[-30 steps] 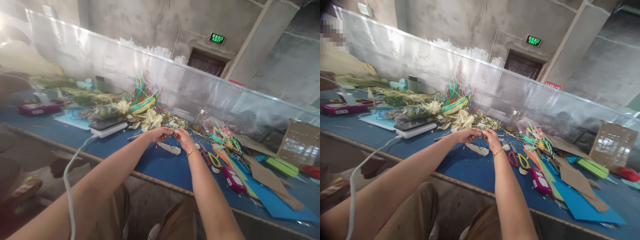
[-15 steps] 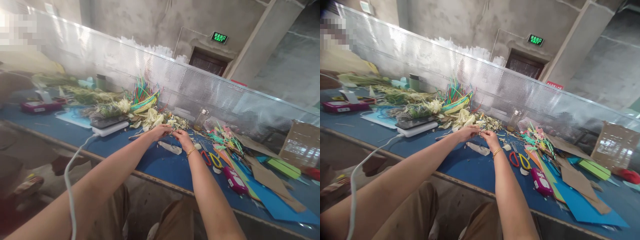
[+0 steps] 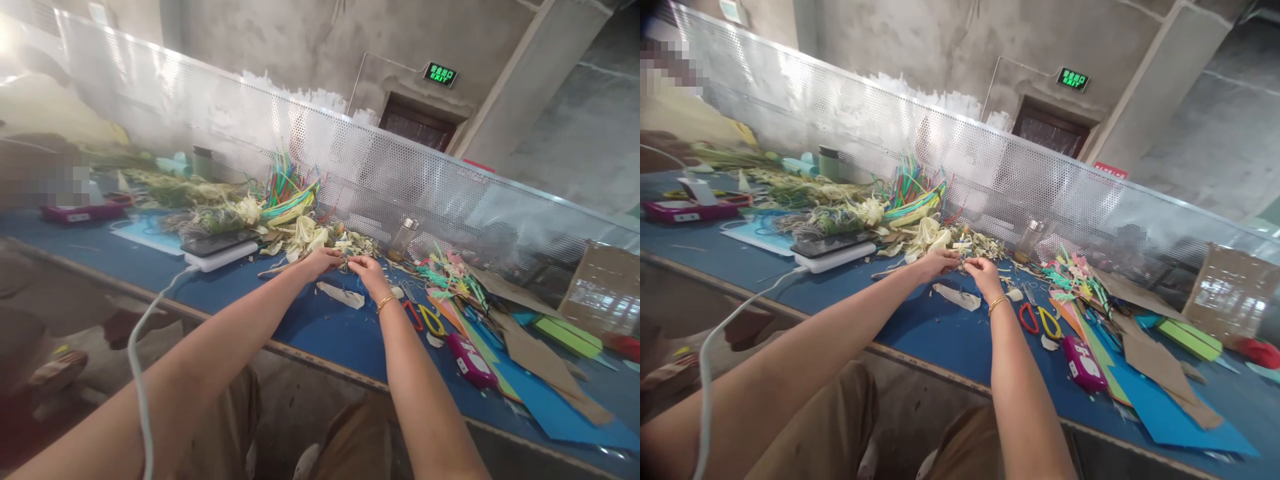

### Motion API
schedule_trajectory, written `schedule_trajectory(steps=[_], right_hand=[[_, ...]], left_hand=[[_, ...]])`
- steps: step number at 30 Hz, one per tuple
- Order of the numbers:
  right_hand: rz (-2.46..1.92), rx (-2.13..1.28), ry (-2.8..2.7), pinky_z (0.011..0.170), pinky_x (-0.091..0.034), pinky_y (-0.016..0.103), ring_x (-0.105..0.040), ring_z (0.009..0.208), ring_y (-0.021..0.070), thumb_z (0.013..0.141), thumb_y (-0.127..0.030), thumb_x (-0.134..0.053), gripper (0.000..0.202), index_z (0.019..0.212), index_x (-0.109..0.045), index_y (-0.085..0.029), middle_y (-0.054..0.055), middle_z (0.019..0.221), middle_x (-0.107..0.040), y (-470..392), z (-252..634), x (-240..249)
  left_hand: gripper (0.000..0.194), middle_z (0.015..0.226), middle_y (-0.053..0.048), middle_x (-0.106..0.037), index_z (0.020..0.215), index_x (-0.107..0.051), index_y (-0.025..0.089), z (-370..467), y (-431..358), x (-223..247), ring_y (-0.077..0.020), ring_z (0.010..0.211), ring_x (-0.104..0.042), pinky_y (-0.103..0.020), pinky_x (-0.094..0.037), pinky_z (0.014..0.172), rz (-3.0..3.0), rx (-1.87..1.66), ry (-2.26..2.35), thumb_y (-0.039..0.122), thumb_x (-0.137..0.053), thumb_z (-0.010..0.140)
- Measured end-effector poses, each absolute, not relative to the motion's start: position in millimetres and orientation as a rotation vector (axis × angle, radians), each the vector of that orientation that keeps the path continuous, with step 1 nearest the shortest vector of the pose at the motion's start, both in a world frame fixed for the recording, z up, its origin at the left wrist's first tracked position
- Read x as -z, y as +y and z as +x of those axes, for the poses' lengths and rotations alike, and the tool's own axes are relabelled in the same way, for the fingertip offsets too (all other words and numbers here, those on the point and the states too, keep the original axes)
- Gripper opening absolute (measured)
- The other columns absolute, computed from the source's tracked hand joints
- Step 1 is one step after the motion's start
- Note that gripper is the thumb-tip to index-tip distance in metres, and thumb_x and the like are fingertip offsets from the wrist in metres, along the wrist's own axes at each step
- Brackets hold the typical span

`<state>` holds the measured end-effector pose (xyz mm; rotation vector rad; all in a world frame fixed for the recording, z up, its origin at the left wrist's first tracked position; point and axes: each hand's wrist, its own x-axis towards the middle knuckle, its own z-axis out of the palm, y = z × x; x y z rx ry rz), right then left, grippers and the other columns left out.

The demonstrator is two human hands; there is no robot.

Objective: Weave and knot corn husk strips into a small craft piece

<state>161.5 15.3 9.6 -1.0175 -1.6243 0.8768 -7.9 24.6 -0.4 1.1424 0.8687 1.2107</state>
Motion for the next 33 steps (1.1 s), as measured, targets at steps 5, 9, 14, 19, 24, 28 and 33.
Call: schedule_trajectory(steps=[5, 9, 14, 19, 24, 28, 33], right_hand=[[-1.104, -0.790, -1.708, 0.062, -0.037, 0.027, -0.050, 0.061, 0.0133, 0.063, -0.037, -0.069, 0.020, 0.067, -0.067, -0.018, 0.001, 0.064, -0.063, 18, 162, -4], [-1.116, -0.790, -1.722, 0.058, -0.035, 0.026, -0.046, 0.057, 0.0119, 0.062, -0.038, -0.068, 0.021, 0.065, -0.066, -0.017, -0.001, 0.060, -0.060, 22, 162, -1], [-1.153, -0.804, -1.737, 0.057, -0.032, 0.026, -0.042, 0.055, 0.0104, 0.062, -0.039, -0.067, 0.022, 0.066, -0.065, -0.017, -0.002, 0.058, -0.058, 21, 161, 1], [-1.153, -0.815, -1.716, 0.059, -0.034, 0.026, -0.045, 0.058, 0.0115, 0.061, -0.039, -0.066, 0.023, 0.067, -0.065, -0.016, -0.001, 0.059, -0.059, 19, 160, -2], [-1.185, -0.798, -1.745, 0.058, -0.033, 0.025, -0.045, 0.057, 0.0110, 0.061, -0.041, -0.065, 0.028, 0.067, -0.064, -0.014, -0.001, 0.059, -0.059, 16, 160, -4], [-1.188, -0.792, -1.765, 0.058, -0.033, 0.025, -0.044, 0.056, 0.0108, 0.062, -0.042, -0.065, 0.029, 0.068, -0.064, -0.014, -0.001, 0.058, -0.057, 15, 160, -5], [-1.165, -0.821, -1.786, 0.057, -0.031, 0.025, -0.041, 0.054, 0.0099, 0.062, -0.040, -0.065, 0.025, 0.064, -0.062, -0.015, -0.002, 0.055, -0.055, 17, 161, -5]], left_hand=[[0.028, 0.056, 0.003, -0.054, 0.082, -0.063, 0.012, -4, 18, -1, -0.0036, 0.041, -0.037, -0.021, -0.021, 0.040, 1.279, -1.231, 0.928, 0.016, -0.077, 0.059], [0.028, 0.053, 0.004, -0.052, 0.080, -0.062, 0.012, -4, 16, -2, -0.0024, 0.038, -0.032, -0.020, -0.019, 0.038, 1.298, -1.220, 0.924, 0.017, -0.078, 0.057], [0.026, 0.053, 0.003, -0.053, 0.080, -0.063, 0.012, -3, 17, -2, -0.0034, 0.040, -0.035, -0.021, -0.021, 0.039, 1.336, -1.225, 0.945, 0.015, -0.076, 0.057], [0.026, 0.055, 0.002, -0.055, 0.077, -0.063, 0.012, -4, 15, -3, -0.0047, 0.043, -0.039, -0.021, -0.022, 0.041, 1.368, -1.213, 0.947, 0.016, -0.076, 0.055], [0.027, 0.056, 0.003, -0.054, 0.074, -0.063, 0.012, -5, 13, -3, -0.0053, 0.046, -0.040, -0.021, -0.026, 0.045, 1.380, -1.222, 0.977, 0.016, -0.077, 0.052], [0.031, 0.058, 0.002, -0.055, 0.075, -0.063, 0.012, -5, 13, -3, -0.0068, 0.050, -0.045, -0.023, -0.031, 0.050, 1.397, -1.229, 0.965, 0.019, -0.080, 0.050], [0.033, 0.058, 0.003, -0.055, 0.076, -0.061, 0.012, -6, 12, -5, -0.0065, 0.051, -0.045, -0.023, -0.032, 0.051, 1.380, -1.205, 0.955, 0.018, -0.082, 0.050]])
